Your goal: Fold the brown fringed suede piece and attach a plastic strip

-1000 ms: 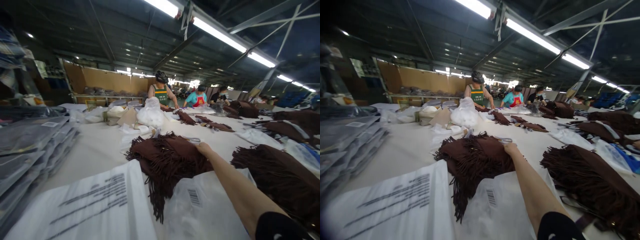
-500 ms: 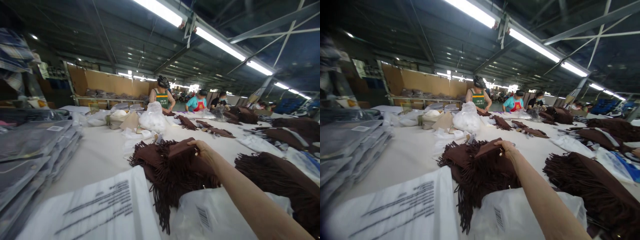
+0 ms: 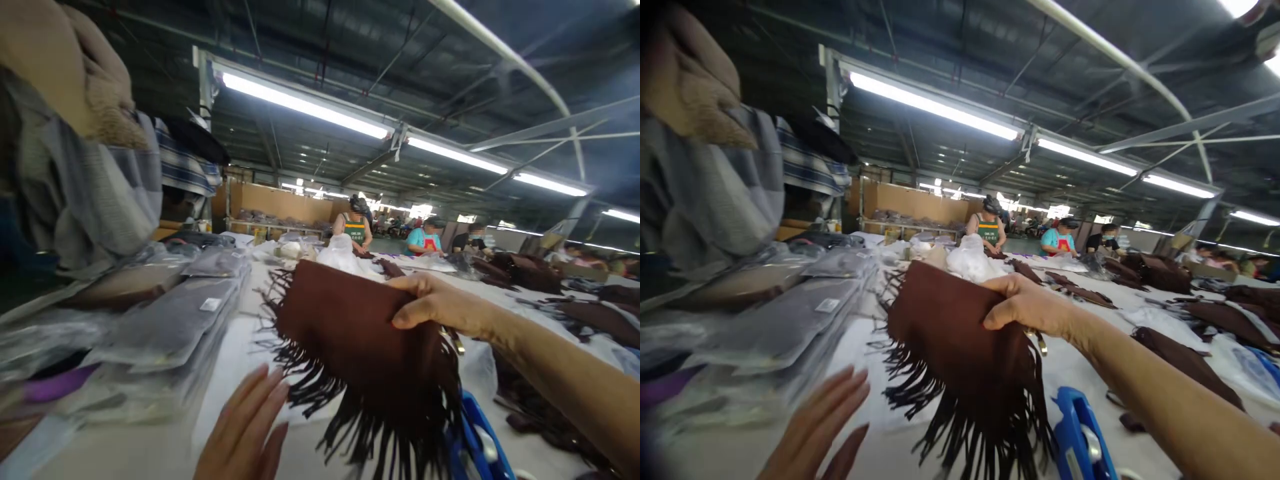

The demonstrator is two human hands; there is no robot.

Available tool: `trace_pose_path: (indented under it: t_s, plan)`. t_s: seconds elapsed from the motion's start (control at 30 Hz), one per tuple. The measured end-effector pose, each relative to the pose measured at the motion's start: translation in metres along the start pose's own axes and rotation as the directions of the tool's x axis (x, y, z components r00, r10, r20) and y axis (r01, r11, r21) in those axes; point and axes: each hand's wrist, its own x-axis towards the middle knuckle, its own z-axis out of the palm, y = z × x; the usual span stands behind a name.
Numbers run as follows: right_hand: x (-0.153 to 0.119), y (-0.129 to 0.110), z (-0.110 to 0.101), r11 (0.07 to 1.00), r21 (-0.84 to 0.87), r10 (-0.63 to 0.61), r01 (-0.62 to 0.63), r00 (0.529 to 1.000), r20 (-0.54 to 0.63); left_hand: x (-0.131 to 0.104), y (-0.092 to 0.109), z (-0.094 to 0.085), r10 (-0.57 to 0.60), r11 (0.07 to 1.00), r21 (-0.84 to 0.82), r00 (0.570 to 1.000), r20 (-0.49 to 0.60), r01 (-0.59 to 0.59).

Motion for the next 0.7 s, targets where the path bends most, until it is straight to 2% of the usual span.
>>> trace_pose_path:
  t_s: [0.07, 0.1, 0.13, 0.17, 0.23, 0.27, 0.3, 0.33, 0.37, 0.4, 0.5, 0.63, 0.7]
  plan:
    - [-0.024, 0.01, 0.037, 1.0, -0.019, -0.002, 0.006, 0.982, 0.189, 0.024, -0.003, -0.03, 0.02, 0.996, -0.09, 0.998, 0.052, -0.015]
    - [-0.035, 0.017, 0.055, 1.0, -0.03, 0.005, 0.003, 0.962, 0.272, 0.032, -0.002, -0.044, 0.03, 0.991, -0.134, 0.979, 0.203, -0.003]
    - [-0.046, 0.026, 0.072, 0.998, -0.064, 0.015, 0.007, 0.94, 0.341, 0.035, 0.0, -0.056, 0.026, 0.981, -0.187, 0.923, 0.384, 0.05]
    - [-0.058, 0.033, 0.088, 0.992, -0.121, 0.029, 0.02, 0.919, 0.392, 0.032, 0.003, -0.066, 0.009, 0.965, -0.224, 0.833, 0.553, 0.138]
    - [-0.081, 0.046, 0.112, 0.951, -0.295, 0.052, 0.088, 0.898, 0.436, 0.014, 0.015, -0.081, -0.008, 0.906, -0.227, 0.549, 0.836, 0.359]
    - [-0.093, 0.05, 0.12, 0.914, -0.383, 0.054, 0.135, 0.894, 0.444, 0.0, 0.022, -0.087, -0.001, 0.871, -0.195, 0.399, 0.917, 0.45]
    - [-0.103, 0.053, 0.125, 0.87, -0.457, 0.043, 0.184, 0.896, 0.442, -0.015, 0.029, -0.091, 0.014, 0.847, -0.154, 0.268, 0.963, 0.509]
    - [-0.113, 0.055, 0.128, 0.827, -0.516, 0.03, 0.223, 0.9, 0.435, -0.03, 0.035, -0.095, 0.027, 0.833, -0.116, 0.169, 0.985, 0.541]
    - [-0.122, 0.057, 0.128, 0.794, -0.555, 0.015, 0.248, 0.905, 0.426, -0.042, 0.04, -0.098, 0.03, 0.825, -0.087, 0.111, 0.993, 0.558]
    - [-0.128, 0.058, 0.126, 0.771, -0.578, -0.001, 0.267, 0.908, 0.418, -0.052, 0.043, -0.1, 0.025, 0.819, -0.072, 0.09, 0.996, 0.57]
    - [-0.132, 0.063, 0.11, 0.762, -0.577, -0.027, 0.294, 0.905, 0.425, -0.058, 0.039, -0.107, 0.007, 0.761, -0.088, 0.127, 0.992, 0.643]
    - [-0.107, 0.07, 0.082, 0.766, -0.561, -0.088, 0.315, 0.915, 0.394, -0.022, 0.003, -0.114, -0.056, 0.656, -0.124, 0.213, 0.976, 0.745]
    - [-0.089, 0.072, 0.07, 0.722, -0.602, -0.163, 0.34, 0.93, 0.33, 0.004, -0.02, -0.115, -0.114, 0.68, -0.123, 0.27, 0.956, 0.723]
